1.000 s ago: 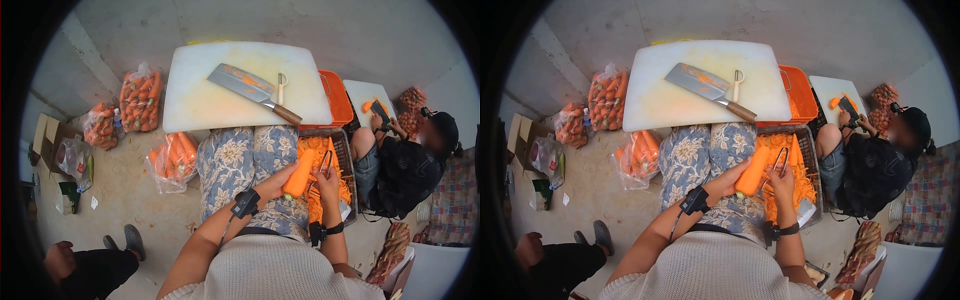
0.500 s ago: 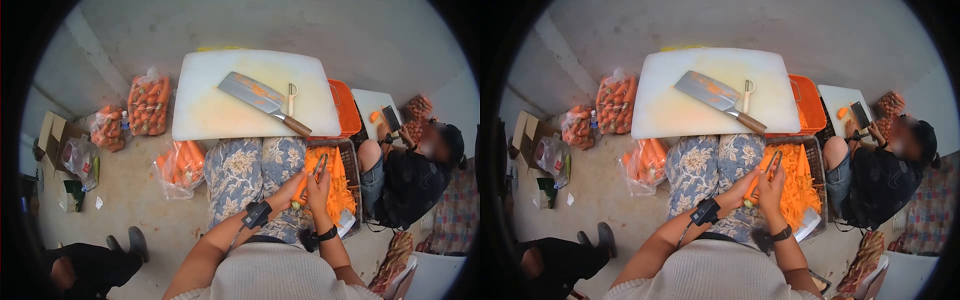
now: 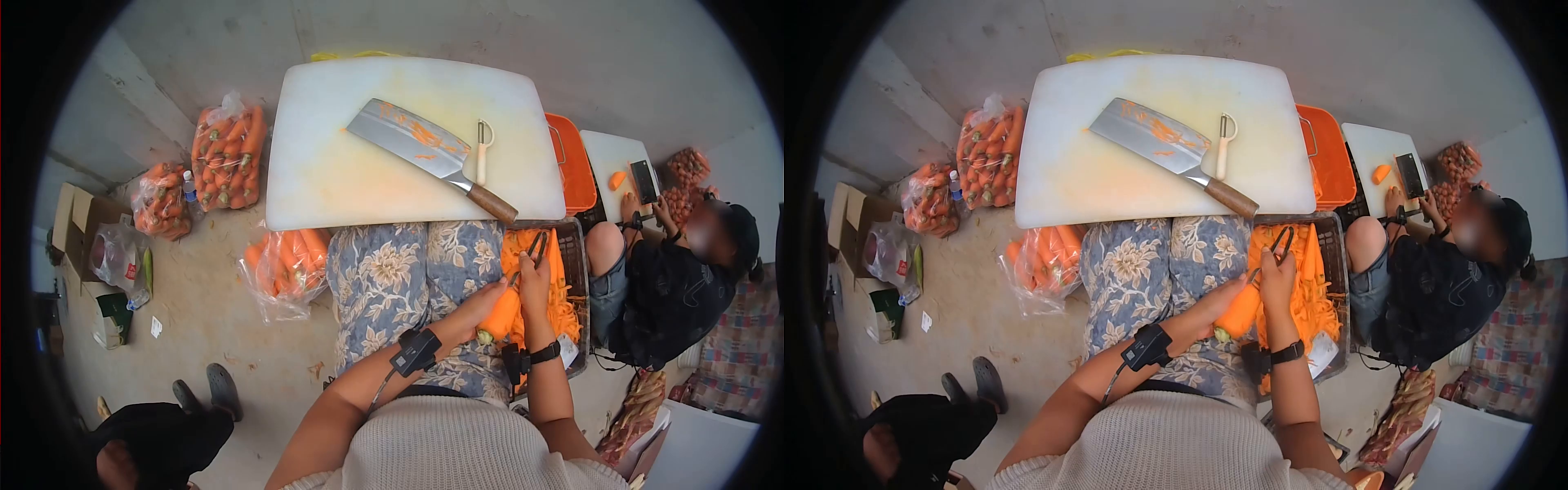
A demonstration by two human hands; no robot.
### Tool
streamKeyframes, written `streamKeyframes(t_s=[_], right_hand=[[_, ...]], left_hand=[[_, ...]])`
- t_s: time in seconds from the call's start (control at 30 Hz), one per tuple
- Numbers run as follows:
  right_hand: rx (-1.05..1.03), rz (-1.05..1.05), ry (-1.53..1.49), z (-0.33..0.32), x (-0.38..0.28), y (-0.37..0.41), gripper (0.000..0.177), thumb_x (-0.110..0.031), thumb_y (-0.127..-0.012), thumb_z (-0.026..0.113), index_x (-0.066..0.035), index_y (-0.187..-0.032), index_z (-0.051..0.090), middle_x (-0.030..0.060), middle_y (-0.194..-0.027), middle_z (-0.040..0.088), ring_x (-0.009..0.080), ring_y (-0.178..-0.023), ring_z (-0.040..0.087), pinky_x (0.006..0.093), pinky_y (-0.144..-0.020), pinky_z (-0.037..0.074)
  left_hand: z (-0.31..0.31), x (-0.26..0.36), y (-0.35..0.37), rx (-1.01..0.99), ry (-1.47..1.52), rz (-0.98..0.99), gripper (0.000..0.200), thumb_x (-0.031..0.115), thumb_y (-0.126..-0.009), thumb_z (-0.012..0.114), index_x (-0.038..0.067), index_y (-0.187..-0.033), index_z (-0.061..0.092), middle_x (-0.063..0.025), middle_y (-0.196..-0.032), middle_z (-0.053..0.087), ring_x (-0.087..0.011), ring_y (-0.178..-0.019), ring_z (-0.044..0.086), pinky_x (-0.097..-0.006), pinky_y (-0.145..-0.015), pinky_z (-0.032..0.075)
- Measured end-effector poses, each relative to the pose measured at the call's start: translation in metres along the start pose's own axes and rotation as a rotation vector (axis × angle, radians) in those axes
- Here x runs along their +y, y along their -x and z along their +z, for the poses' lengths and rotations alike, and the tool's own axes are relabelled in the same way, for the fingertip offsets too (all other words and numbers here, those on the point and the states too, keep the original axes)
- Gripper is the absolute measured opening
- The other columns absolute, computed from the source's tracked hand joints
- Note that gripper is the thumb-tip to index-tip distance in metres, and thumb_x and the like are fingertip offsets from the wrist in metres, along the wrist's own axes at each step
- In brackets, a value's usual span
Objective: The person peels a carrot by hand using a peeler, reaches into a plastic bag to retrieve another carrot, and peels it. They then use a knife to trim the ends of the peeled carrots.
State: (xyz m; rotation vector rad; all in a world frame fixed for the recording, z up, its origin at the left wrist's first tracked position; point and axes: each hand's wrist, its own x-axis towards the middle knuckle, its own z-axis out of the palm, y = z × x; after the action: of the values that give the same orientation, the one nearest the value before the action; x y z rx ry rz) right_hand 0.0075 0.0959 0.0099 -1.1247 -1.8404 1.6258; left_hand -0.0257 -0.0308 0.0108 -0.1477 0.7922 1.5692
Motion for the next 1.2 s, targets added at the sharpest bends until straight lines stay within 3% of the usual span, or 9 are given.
streamKeyframes(t_s=[0.27, 0.37, 0.57, 0.67, 0.93, 1.03, 1.1, 1.13, 1.2], right_hand=[[0.028, 0.071, 0.033, -0.004, 0.019, -0.030, 0.023, -0.020, -0.082, 0.057, 0.000, -0.085, 0.046, 0.0002, -0.069, 0.044, 0.0067, -0.060, 0.040, 0.0232, -0.051, 0.032], [0.029, 0.173, -0.075, -0.009, 0.026, -0.035, 0.025, -0.021, -0.082, 0.057, 0.000, -0.087, 0.047, 0.0042, -0.074, 0.049, 0.0095, -0.065, 0.046, 0.0254, -0.054, 0.039], [0.015, 0.290, -0.228, -0.009, 0.019, -0.031, 0.028, -0.024, -0.083, 0.055, 0.002, -0.090, 0.047, 0.0137, -0.092, 0.054, 0.0235, -0.087, 0.058, 0.0356, -0.072, 0.051], [-0.071, 0.590, -0.593, -0.015, 0.029, -0.040, 0.032, -0.026, -0.084, 0.054, 0.003, -0.093, 0.045, 0.0160, -0.094, 0.051, 0.0320, -0.095, 0.057, 0.0385, -0.078, 0.051], [-0.105, 0.582, -0.581, -0.023, 0.024, -0.021, 0.043, -0.028, -0.083, 0.055, 0.005, -0.105, 0.038, 0.0162, -0.102, 0.045, 0.0312, -0.095, 0.056, 0.0358, -0.081, 0.049], [-0.139, 0.318, -0.578, -0.033, 0.040, -0.003, 0.038, -0.025, -0.084, 0.054, 0.005, -0.104, 0.042, 0.0142, -0.093, 0.051, 0.0278, -0.094, 0.057, 0.0345, -0.080, 0.049], [-0.206, 0.359, -0.549, -0.039, 0.046, 0.002, 0.027, -0.022, -0.084, 0.053, 0.003, -0.093, 0.048, 0.0109, -0.081, 0.054, 0.0232, -0.085, 0.059, 0.0321, -0.077, 0.050], [-0.061, 0.441, -0.546, -0.044, 0.050, 0.008, 0.021, -0.020, -0.084, 0.052, 0.001, -0.082, 0.049, 0.0092, -0.074, 0.054, 0.0203, -0.075, 0.059, 0.0295, -0.071, 0.051], [-0.026, 0.581, -0.624, -0.064, 0.076, 0.000, 0.020, -0.020, -0.084, 0.053, 0.000, -0.081, 0.048, 0.0094, -0.075, 0.054, 0.0199, -0.072, 0.058, 0.0284, -0.069, 0.051]], left_hand=[[-0.007, 0.002, -0.005, -0.089, 0.035, -0.040, 0.043, 0.042, -0.091, 0.037, 0.009, -0.118, 0.041, -0.0051, -0.096, 0.055, -0.0134, -0.079, 0.057, -0.0264, -0.065, 0.049], [-0.006, 0.003, -0.005, -0.094, 0.044, -0.064, 0.044, 0.043, -0.091, 0.038, 0.009, -0.118, 0.041, -0.0055, -0.095, 0.055, -0.0139, -0.079, 0.057, -0.0269, -0.064, 0.049], [-0.002, 0.013, 0.007, -0.053, 0.051, -0.098, 0.044, 0.044, -0.090, 0.041, 0.009, -0.116, 0.044, -0.0068, -0.092, 0.057, -0.0161, -0.072, 0.059, -0.0281, -0.060, 0.050], [-0.003, 0.016, 0.008, -0.128, 0.137, -0.139, 0.043, 0.044, -0.089, 0.042, 0.010, -0.115, 0.045, -0.0064, -0.092, 0.056, -0.0154, -0.072, 0.059, -0.0276, -0.060, 0.050], [-0.012, 0.007, -0.001, -0.192, 0.059, -0.161, 0.044, 0.042, -0.089, 0.044, 0.009, -0.118, 0.043, -0.0053, -0.096, 0.055, -0.0137, -0.077, 0.058, -0.0271, -0.061, 0.050], [-0.011, 0.010, 0.005, -0.216, -0.002, -0.116, 0.045, 0.042, -0.088, 0.045, 0.008, -0.118, 0.043, -0.0059, -0.095, 0.056, -0.0143, -0.076, 0.059, -0.0273, -0.061, 0.051], [-0.010, 0.009, 0.006, -0.198, -0.011, -0.085, 0.045, 0.042, -0.088, 0.046, 0.008, -0.117, 0.044, -0.0066, -0.094, 0.057, -0.0149, -0.075, 0.060, -0.0276, -0.061, 0.051], [-0.012, 0.008, 0.005, -0.174, 0.049, -0.109, 0.045, 0.042, -0.088, 0.046, 0.007, -0.115, 0.046, -0.0073, -0.091, 0.058, -0.0157, -0.074, 0.060, -0.0279, -0.060, 0.051], [-0.014, 0.005, 0.003, -0.157, 0.143, -0.126, 0.044, 0.044, -0.087, 0.046, 0.006, -0.109, 0.049, -0.0091, -0.086, 0.059, -0.0180, -0.069, 0.061, -0.0288, -0.060, 0.051]])
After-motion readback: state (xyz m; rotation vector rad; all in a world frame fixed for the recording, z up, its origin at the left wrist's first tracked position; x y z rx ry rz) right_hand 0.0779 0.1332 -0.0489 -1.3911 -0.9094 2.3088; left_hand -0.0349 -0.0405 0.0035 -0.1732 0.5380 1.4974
